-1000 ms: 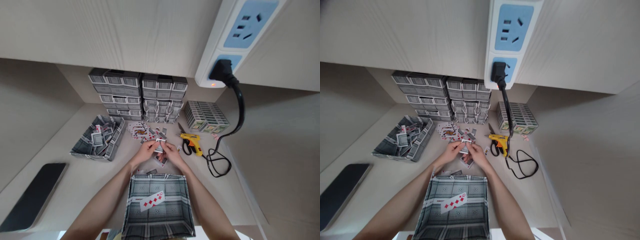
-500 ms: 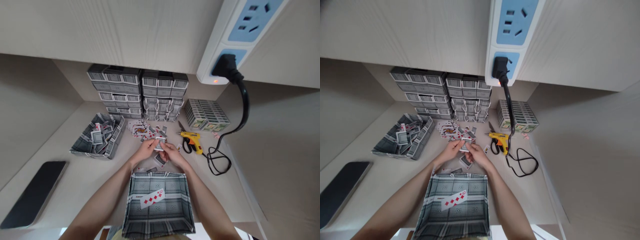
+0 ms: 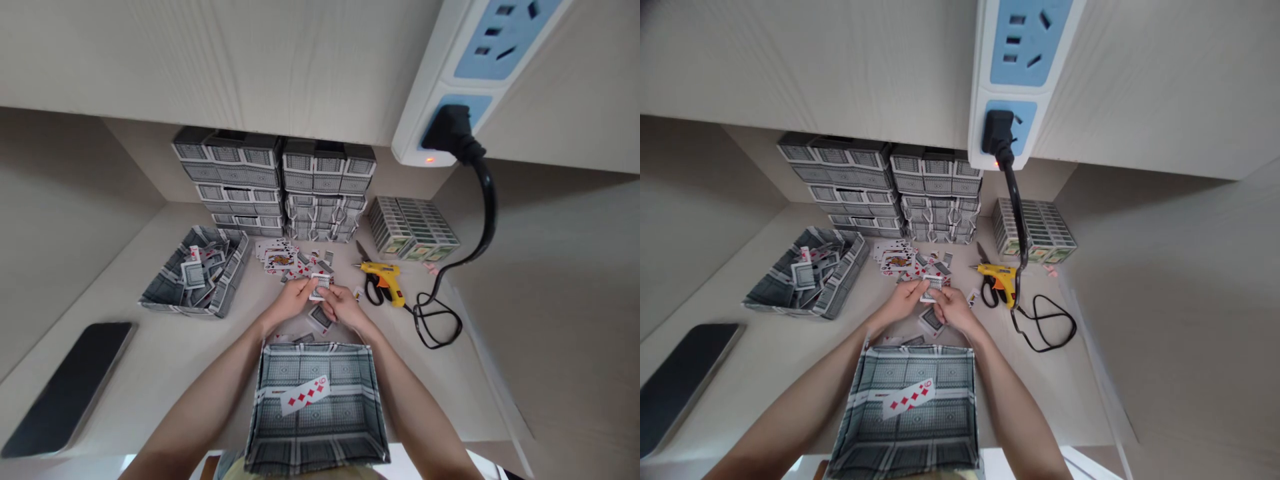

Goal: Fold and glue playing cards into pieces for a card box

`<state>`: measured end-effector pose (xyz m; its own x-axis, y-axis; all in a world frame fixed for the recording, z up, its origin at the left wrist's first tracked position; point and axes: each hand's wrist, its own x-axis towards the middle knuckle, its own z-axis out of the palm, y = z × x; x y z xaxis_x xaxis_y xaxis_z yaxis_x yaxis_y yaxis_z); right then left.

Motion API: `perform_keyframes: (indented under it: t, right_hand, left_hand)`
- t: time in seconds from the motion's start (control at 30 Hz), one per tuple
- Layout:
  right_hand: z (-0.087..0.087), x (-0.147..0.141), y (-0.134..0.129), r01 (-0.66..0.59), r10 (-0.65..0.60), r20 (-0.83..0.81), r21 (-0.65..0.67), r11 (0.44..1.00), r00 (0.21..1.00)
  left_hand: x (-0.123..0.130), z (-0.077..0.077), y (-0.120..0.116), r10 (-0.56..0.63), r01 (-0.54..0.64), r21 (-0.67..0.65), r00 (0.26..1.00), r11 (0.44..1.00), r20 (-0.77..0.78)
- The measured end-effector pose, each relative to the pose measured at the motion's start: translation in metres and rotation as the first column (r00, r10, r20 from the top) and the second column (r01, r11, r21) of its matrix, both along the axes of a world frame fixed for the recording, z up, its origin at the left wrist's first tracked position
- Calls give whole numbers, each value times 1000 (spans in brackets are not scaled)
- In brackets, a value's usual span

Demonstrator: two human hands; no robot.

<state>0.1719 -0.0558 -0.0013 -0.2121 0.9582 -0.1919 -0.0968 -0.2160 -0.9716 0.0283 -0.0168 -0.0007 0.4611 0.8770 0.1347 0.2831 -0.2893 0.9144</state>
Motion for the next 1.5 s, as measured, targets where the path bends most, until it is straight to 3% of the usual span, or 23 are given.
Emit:
perform_keyframes:
  t: [0.1,0.37,0.63,0.87,1.2,1.27,1.4,1.5]
  right_hand:
    - [3,3,0,-79,79,-39,-7,997,996]
    - [4,-2,2,61,-62,-41,-34,998,997]
    - [8,0,0,30,-40,-106,-92,995,994]
    - [11,7,-2,-99,93,-67,-102,990,993]
    - [8,6,-4,-50,55,82,-61,997,995]
    - [9,5,-4,-37,39,91,-29,999,995]
    - [15,6,-2,10,-17,92,78,997,996]
    - [14,7,-1,47,-62,140,112,993,988]
  left_hand:
    - [0,-1,1,4,-4,15,1000,1000,-23]
    - [-1,0,0,-26,25,49,1000,998,13]
    - [-2,2,0,-60,60,14,997,998,54]
    - [-2,5,-1,-120,123,-43,990,991,71]
    - [-2,8,-1,-180,180,-24,984,983,-1]
    - [-1,6,-2,-160,160,1,987,987,-2]
    - [-4,0,-1,0,16,154,995,988,-102]
    - [-12,1,4,146,-50,366,959,929,-241]
